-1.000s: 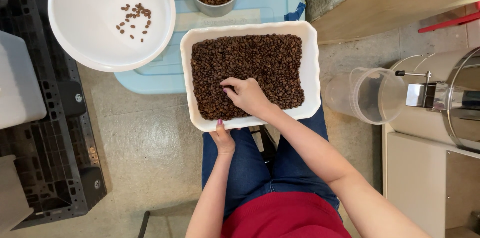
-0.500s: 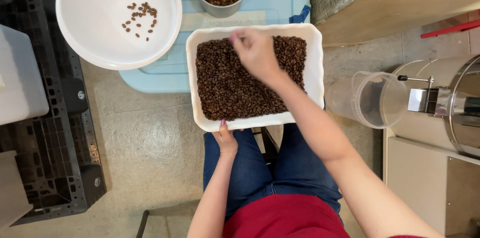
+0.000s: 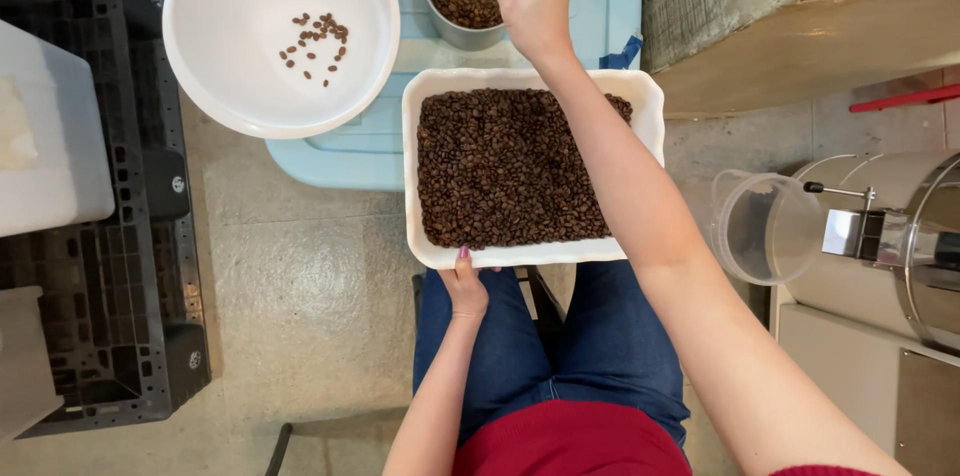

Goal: Sorting roasted coffee beans by hand to remove defects and placing them into a separate bowl

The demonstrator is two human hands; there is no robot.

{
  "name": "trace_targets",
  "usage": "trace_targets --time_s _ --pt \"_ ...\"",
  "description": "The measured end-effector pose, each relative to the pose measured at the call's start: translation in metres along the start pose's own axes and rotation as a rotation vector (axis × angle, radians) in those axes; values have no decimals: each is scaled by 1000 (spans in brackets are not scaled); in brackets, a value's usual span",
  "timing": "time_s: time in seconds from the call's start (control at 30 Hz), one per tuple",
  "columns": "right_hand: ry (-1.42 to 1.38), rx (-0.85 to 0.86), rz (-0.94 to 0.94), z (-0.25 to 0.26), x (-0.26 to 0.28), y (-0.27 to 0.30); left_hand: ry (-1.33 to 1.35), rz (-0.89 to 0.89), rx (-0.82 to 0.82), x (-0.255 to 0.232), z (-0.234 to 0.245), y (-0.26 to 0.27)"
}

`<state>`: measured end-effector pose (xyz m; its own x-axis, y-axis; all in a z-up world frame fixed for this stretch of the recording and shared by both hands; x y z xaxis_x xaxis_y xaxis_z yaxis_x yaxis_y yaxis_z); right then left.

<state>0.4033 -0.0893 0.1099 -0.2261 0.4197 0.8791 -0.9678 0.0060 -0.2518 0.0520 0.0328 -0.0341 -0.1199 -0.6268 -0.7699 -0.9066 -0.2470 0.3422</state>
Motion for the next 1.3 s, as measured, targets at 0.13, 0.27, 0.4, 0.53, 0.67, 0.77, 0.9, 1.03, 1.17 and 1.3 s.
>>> trace_targets --time_s 0.13,0.27,0.4,0.53,0.67,0.77,0.9,1.03,1.17,1.3 --pt "74 -53 26 1 -10 -5 -23 17 -32 4 5 1" --pt "417 -27 149 -18 -16 -15 -23 24 -43 2 5 3" --pt "199 184 16 -80 23 -12 -44 21 -39 -1 1 0" --pt "-182 410 -301 -166 54 4 -37 30 -44 -4 0 1" --pt "-48 554 -303 -207 66 -4 -68 12 -53 0 4 0" --pt "86 748 -160 -208 59 1 -56 0 -75 2 7 2" --pt "-48 522 70 -116 92 29 -33 119 -91 0 5 0" --pt "59 404 -161 -6 73 97 10 478 -44 -46 -30 2" --pt "116 215 -225 83 10 176 106 635 32 -28 -46 2" --pt "179 108 -398 140 -23 234 344 590 -114 40 -12 -5"
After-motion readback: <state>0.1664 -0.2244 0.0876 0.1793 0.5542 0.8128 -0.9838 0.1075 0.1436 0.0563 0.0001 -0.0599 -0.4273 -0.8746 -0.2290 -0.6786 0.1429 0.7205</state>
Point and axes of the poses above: each hand's wrist, its own y-axis away from the middle knuckle, its own z-axis out of the back of the hand, x = y × z, the point moved 6 cm from there along -y, towards the middle knuckle, and after that the axes turned 1 degree about x, right-handed, at the moved point
